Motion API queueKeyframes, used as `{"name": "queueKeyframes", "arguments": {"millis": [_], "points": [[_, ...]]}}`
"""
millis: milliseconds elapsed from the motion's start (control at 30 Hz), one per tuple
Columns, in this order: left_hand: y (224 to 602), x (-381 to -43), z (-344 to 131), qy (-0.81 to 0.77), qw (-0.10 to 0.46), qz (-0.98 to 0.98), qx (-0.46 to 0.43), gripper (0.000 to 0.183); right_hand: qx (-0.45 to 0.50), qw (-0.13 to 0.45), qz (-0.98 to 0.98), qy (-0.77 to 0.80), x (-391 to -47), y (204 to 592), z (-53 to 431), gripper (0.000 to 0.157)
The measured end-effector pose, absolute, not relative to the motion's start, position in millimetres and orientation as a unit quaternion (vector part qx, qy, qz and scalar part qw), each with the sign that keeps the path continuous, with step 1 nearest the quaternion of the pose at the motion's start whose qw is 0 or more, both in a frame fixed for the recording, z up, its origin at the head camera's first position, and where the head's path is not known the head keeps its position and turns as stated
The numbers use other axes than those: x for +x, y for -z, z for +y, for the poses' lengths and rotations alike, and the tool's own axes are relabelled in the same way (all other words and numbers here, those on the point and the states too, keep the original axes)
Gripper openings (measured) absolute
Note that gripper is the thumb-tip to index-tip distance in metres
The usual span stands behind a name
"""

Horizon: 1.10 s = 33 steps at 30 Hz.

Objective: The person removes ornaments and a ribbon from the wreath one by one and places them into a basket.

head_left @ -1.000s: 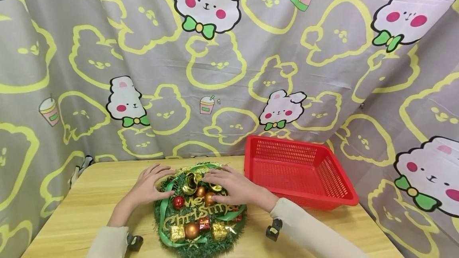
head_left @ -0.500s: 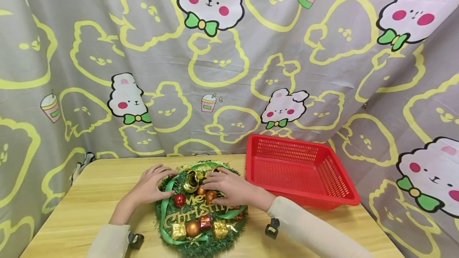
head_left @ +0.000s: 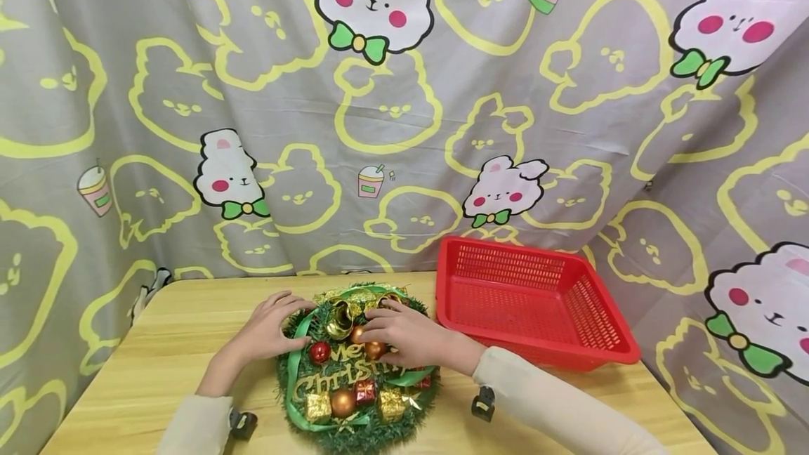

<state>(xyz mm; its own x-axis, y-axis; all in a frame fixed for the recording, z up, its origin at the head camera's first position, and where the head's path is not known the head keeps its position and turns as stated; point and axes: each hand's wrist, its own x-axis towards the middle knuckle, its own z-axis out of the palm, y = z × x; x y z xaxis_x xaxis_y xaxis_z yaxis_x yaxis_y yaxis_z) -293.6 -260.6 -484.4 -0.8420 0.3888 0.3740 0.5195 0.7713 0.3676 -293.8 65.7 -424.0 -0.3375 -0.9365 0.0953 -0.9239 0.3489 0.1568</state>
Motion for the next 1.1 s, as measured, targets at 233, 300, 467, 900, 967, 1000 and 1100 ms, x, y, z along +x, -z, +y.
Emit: {"name": "queueKeyframes", "arguments": {"millis": [233,300,467,900,967,1000,1100], "points": [[485.0,-295.6,-261.0,0.236,0.126,-0.933,-0.241,0.06,0.58,0.107,-0.806,0.05,-294.5,425.5,65.5,0.048],[484.8,-295.8,-260.9,0.238,0.125,-0.932,-0.241,0.061,0.581,0.114,-0.804,0.057,-294.2,426.0,64.7,0.047],[482.7,-294.7,-261.7,0.239,0.114,-0.935,-0.238,0.063,0.58,0.118,-0.803,0.066,-292.5,426.0,61.9,0.043],[480.0,-292.8,-262.1,0.239,0.122,-0.934,-0.235,0.061,0.568,0.119,-0.811,0.079,-290.4,426.5,60.9,0.038],[480.5,-292.7,-261.9,0.235,0.128,-0.934,-0.237,0.06,0.565,0.115,-0.813,0.074,-290.3,427.2,60.9,0.038],[480.9,-292.7,-262.0,0.233,0.13,-0.934,-0.237,0.059,0.565,0.113,-0.815,0.071,-290.1,427.3,60.9,0.038],[482.0,-292.5,-262.4,0.227,0.131,-0.936,-0.236,0.057,0.564,0.112,-0.816,0.063,-290.0,427.6,60.8,0.038]]}}
